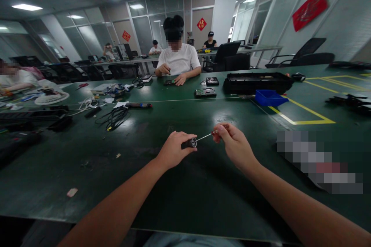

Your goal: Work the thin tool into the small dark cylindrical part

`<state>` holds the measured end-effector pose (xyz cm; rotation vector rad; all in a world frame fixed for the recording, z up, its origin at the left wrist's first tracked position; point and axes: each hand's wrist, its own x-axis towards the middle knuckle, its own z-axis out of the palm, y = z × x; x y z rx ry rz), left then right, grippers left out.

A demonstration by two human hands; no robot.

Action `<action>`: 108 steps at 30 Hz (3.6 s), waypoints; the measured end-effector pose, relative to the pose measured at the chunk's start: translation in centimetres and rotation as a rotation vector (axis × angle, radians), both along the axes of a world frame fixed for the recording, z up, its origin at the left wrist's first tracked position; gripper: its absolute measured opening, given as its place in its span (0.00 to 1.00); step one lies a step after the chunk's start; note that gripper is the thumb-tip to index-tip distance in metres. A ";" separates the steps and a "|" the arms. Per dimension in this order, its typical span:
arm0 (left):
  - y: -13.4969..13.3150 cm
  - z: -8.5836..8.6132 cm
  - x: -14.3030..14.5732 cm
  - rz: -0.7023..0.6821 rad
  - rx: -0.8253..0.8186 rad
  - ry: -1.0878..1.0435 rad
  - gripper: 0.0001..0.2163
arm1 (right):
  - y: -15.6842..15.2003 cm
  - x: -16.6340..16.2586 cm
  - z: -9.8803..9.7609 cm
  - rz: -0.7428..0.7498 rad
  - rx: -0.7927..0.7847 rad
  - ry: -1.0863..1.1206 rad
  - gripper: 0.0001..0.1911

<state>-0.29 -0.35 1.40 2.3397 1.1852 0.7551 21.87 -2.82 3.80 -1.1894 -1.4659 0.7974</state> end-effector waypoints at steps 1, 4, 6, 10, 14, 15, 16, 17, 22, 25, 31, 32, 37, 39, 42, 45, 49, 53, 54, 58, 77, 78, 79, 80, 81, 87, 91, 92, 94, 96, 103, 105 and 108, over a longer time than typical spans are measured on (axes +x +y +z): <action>0.0 0.0 0.0 -0.003 0.007 0.009 0.20 | -0.1 0.0 0.1 -0.003 0.014 -0.036 0.14; 0.0 -0.1 0.0 -0.006 0.019 0.042 0.20 | -0.4 0.0 0.2 -0.007 0.062 -0.120 0.14; 0.0 -0.1 0.0 -0.009 0.023 0.057 0.20 | -0.6 0.0 0.2 -0.014 0.085 -0.157 0.13; -0.1 -0.1 0.0 -0.009 0.025 0.059 0.20 | -0.7 0.0 0.2 -0.025 0.104 -0.210 0.13; 0.0 -0.2 0.1 -0.023 0.034 0.075 0.19 | -0.8 0.1 0.5 0.014 0.112 -0.281 0.13; 0.0 -0.2 0.0 -0.025 0.035 0.083 0.20 | -0.9 0.1 0.6 0.020 0.120 -0.306 0.12; 0.0 -0.2 0.0 -0.028 0.036 0.090 0.20 | -0.9 0.1 0.7 0.024 0.131 -0.331 0.12; 0.0 -0.2 0.0 -0.032 0.035 0.097 0.20 | -0.9 0.1 0.7 0.024 0.143 -0.356 0.12; 0.1 -0.4 0.0 -0.044 0.008 0.121 0.20 | -1.0 0.1 0.8 -0.002 0.178 -0.430 0.12; 0.2 -0.6 0.0 -0.036 0.003 0.118 0.20 | -0.9 0.1 0.8 -0.020 0.180 -0.456 0.12; 0.3 -0.9 -0.1 -0.008 -0.015 0.087 0.20 | -0.9 0.0 0.8 -0.030 0.165 -0.448 0.12; 0.3 -0.9 -0.2 -0.007 -0.021 0.080 0.20 | -0.9 0.0 0.7 -0.032 0.164 -0.434 0.12; 0.2 -0.8 -0.1 -0.013 -0.036 0.078 0.19 | -1.1 -0.1 0.7 0.018 0.148 -0.407 0.12; 0.2 -0.8 -0.1 -0.011 -0.037 0.081 0.19 | -1.0 -0.1 0.8 0.036 0.145 -0.419 0.12; 0.2 -0.8 0.1 -0.004 -0.048 0.080 0.19 | -0.9 -0.1 0.8 0.027 0.149 -0.438 0.12; 0.2 -0.7 0.1 0.003 -0.062 0.080 0.18 | -0.7 -0.1 0.7 0.006 0.143 -0.467 0.12; 0.1 -0.4 0.1 0.021 -0.079 0.067 0.17 | -0.5 -0.1 0.4 -0.016 0.144 -0.494 0.12; -0.1 -0.2 0.3 0.066 -0.093 -0.011 0.13 | -0.5 -0.1 0.3 -0.053 0.134 -0.473 0.11; -0.1 -0.2 0.3 0.098 -0.096 -0.037 0.12 | -0.5 -0.1 0.3 -0.060 0.125 -0.467 0.11; -0.2 -0.3 0.4 0.201 -0.112 -0.130 0.14 | -0.5 -0.2 0.5 -0.071 0.093 -0.454 0.12; -1.7 0.2 1.8 0.094 -0.066 0.351 0.15 | -0.7 -0.2 0.6 -0.080 0.059 -0.423 0.13; -1.7 0.1 2.0 0.101 -0.050 0.390 0.15 | -0.7 -0.2 0.6 -0.080 0.060 -0.423 0.13; -1.7 0.1 2.1 0.108 -0.035 0.421 0.15 | -0.7 -0.2 0.6 -0.078 0.060 -0.424 0.13; -1.6 0.1 2.3 0.111 -0.024 0.443 0.14 | -0.7 -0.3 0.6 -0.075 0.058 -0.425 0.13; -1.6 0.0 2.4 0.112 -0.019 0.460 0.13 | -0.7 -0.3 0.6 -0.068 0.054 -0.429 0.13; -1.0 0.3 1.9 0.104 -0.074 0.414 0.13 | -0.5 -0.3 0.4 -0.062 0.041 -0.420 0.14; -0.9 0.7 0.8 0.144 -0.185 0.279 0.12 | -0.5 -0.2 0.3 -0.062 0.040 -0.409 0.13; -0.9 0.9 0.5 0.156 -0.217 0.224 0.12 | -0.6 -0.2 0.3 -0.061 0.035 -0.408 0.13; -0.7 1.4 -0.1 0.173 -0.306 0.064 0.11 | -0.7 -0.2 0.5 -0.056 0.023 -0.407 0.14; -0.5 2.1 -0.7 0.182 -0.424 -0.138 0.10 | -0.7 -0.2 0.6 -0.047 0.012 -0.412 0.14; 1.2 4.9 -5.2 0.327 -0.618 -0.503 0.15 | -0.7 -0.2 0.5 -0.028 0.010 -0.415 0.15; 1.7 5.4 -7.6 0.408 -0.645 -0.607 0.14 | -0.7 -0.2 0.4 -0.021 0.011 -0.416 0.15; 2.2 6.4 -11.9 0.509 -0.602 -0.599 0.12 | -0.5 -0.3 0.4 -0.013 0.021 -0.417 0.14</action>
